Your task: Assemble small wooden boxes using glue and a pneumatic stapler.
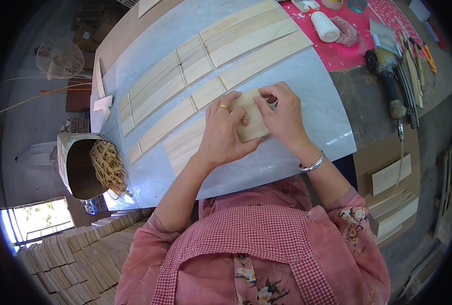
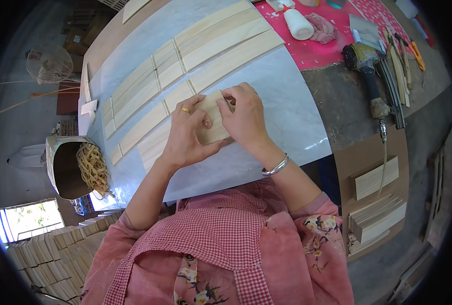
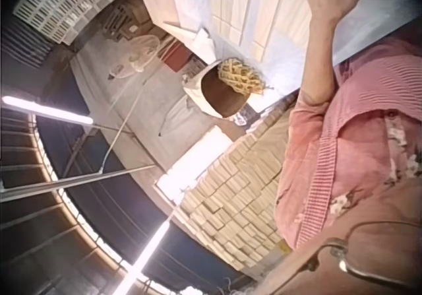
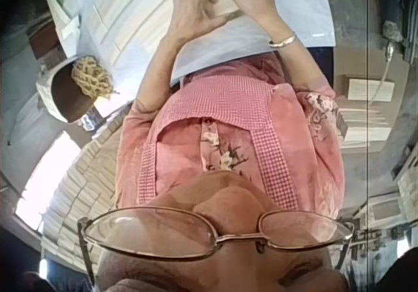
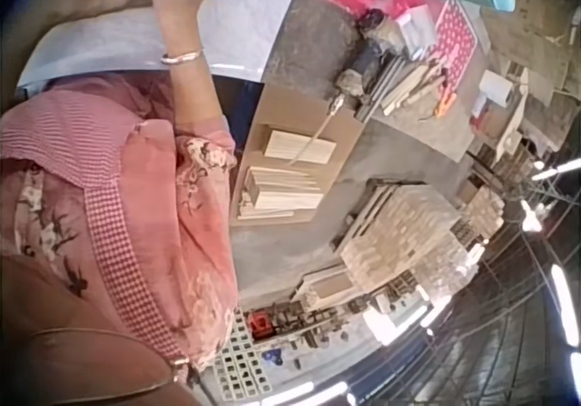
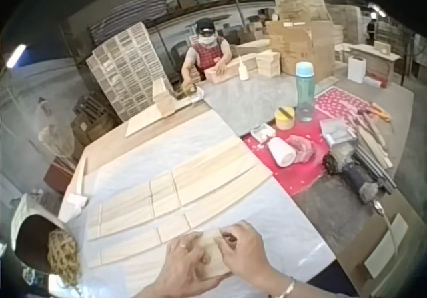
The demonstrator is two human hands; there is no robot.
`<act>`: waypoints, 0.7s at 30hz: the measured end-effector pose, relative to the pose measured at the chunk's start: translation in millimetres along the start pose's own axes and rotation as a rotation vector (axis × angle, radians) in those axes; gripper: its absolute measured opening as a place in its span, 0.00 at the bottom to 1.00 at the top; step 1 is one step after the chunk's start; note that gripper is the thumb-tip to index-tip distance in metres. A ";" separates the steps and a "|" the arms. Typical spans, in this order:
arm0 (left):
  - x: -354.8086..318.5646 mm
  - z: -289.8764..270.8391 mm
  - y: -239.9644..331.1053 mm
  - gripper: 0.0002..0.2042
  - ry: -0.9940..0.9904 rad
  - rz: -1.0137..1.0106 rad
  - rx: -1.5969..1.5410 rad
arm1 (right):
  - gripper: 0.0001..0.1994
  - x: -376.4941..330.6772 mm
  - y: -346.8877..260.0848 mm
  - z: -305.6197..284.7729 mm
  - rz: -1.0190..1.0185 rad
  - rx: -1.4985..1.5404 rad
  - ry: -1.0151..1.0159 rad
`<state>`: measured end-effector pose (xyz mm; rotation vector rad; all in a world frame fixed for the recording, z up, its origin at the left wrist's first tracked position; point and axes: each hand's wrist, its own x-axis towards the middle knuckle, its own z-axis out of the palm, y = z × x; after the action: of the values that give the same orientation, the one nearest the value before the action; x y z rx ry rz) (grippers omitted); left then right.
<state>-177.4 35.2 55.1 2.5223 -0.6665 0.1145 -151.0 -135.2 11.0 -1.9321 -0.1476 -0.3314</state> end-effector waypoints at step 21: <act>-23.3 -5.7 -12.1 0.19 0.054 -0.194 -0.027 | 0.17 16.8 49.2 -192.9 -0.212 -0.847 0.273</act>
<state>-191.8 57.2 49.5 2.5326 -0.3965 0.1034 -153.2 -333.0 38.8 -2.6773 -0.0265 -0.9035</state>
